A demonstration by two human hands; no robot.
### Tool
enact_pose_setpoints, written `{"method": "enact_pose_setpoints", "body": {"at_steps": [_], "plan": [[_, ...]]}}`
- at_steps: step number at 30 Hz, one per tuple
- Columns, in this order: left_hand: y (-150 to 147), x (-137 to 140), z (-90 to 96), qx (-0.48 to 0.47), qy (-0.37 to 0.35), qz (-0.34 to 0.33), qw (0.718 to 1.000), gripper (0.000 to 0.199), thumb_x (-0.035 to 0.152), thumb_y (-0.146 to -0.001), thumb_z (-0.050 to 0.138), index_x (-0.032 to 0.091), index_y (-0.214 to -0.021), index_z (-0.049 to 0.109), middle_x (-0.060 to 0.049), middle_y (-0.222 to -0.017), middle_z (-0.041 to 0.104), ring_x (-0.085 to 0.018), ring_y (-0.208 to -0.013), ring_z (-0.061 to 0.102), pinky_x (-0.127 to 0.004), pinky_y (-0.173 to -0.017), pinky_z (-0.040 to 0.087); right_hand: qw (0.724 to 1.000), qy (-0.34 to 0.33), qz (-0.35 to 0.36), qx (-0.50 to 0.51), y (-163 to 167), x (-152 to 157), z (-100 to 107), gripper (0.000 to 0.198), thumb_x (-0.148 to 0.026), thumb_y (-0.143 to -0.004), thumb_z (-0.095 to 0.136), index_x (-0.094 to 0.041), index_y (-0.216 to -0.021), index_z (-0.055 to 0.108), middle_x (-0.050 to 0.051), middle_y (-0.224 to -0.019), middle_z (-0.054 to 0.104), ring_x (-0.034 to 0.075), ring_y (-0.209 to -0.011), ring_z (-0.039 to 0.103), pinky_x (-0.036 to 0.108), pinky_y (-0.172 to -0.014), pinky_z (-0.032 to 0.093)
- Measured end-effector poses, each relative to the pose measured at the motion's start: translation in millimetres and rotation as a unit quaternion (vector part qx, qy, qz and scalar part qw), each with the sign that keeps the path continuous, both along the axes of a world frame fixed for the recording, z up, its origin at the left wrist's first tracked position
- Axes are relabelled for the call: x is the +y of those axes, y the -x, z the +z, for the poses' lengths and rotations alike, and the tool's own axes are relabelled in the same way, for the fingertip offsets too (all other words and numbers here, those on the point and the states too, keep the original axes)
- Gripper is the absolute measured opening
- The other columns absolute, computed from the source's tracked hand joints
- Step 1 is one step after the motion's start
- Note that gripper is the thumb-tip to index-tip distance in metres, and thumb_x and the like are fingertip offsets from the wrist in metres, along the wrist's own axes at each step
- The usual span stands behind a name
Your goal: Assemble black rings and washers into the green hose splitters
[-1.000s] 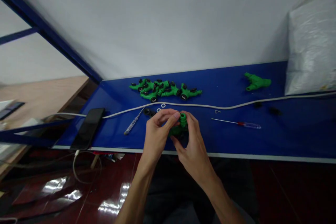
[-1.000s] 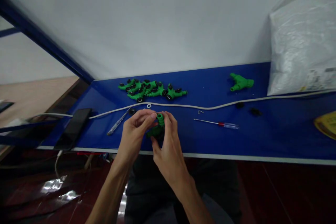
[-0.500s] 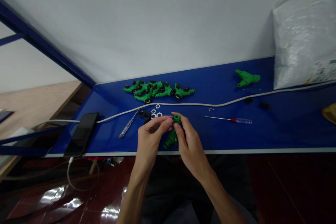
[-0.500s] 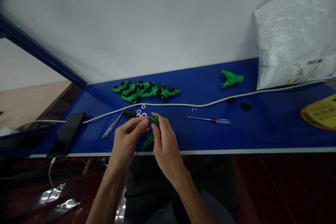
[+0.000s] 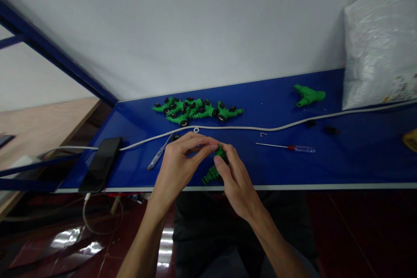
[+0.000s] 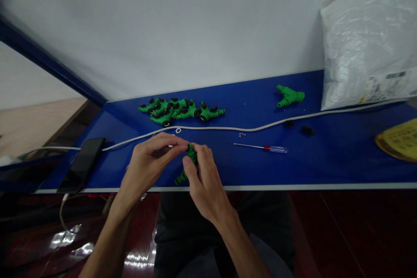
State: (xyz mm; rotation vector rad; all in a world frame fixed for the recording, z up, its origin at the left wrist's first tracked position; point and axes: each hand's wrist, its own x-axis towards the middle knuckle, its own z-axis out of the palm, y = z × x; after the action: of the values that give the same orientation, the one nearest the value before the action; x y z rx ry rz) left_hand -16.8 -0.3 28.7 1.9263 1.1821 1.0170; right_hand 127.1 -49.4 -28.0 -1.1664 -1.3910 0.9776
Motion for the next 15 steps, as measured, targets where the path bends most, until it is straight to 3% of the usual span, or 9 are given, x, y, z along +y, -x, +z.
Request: {"method": "enact_pose_setpoints", "body": {"at_steps": [5, 9, 15], "plan": [[-8.5, -10.2, -2.4, 0.001, 0.023, 0.024, 0.999, 0.023, 0.029, -0.097, 0.064, 0.029, -0.114, 0.079, -0.003, -0.102, 0.072, -0.015, -0.091, 0.066, -0.023, -0.075, 0.052, 1.0, -0.004, -0.003, 0.003, 0.3, -0.4, -0.8, 0.026, -0.037, -0.107, 0.042, -0.025, -0.129, 0.051, 0.005, -0.125, 0.059, 0.018, -0.12, 0.054, 0.035, -0.104, 0.041], [-15.1, -12.7, -12.7, -0.097, 0.092, 0.064, 0.989, 0.019, 0.029, -0.095, 0.065, 0.024, -0.104, 0.08, -0.002, -0.093, 0.074, -0.014, -0.082, 0.065, -0.023, -0.072, 0.051, 1.0, 0.004, -0.001, 0.017, -0.2, 0.3, -2.5, 0.026, -0.037, -0.107, 0.044, -0.027, -0.129, 0.052, 0.004, -0.125, 0.06, 0.018, -0.119, 0.056, 0.034, -0.104, 0.042], [-14.8, -10.9, -19.9, -0.24, 0.191, 0.117, 0.944, 0.019, 0.035, -0.083, 0.078, 0.017, -0.087, 0.077, -0.002, -0.076, 0.072, -0.012, -0.067, 0.062, -0.023, -0.066, 0.05, 0.999, 0.043, -0.007, 0.031, -1.8, 0.1, -1.1, 0.028, -0.041, -0.105, 0.046, -0.025, -0.127, 0.053, 0.006, -0.13, 0.06, 0.021, -0.121, 0.055, 0.038, -0.105, 0.041]]}}
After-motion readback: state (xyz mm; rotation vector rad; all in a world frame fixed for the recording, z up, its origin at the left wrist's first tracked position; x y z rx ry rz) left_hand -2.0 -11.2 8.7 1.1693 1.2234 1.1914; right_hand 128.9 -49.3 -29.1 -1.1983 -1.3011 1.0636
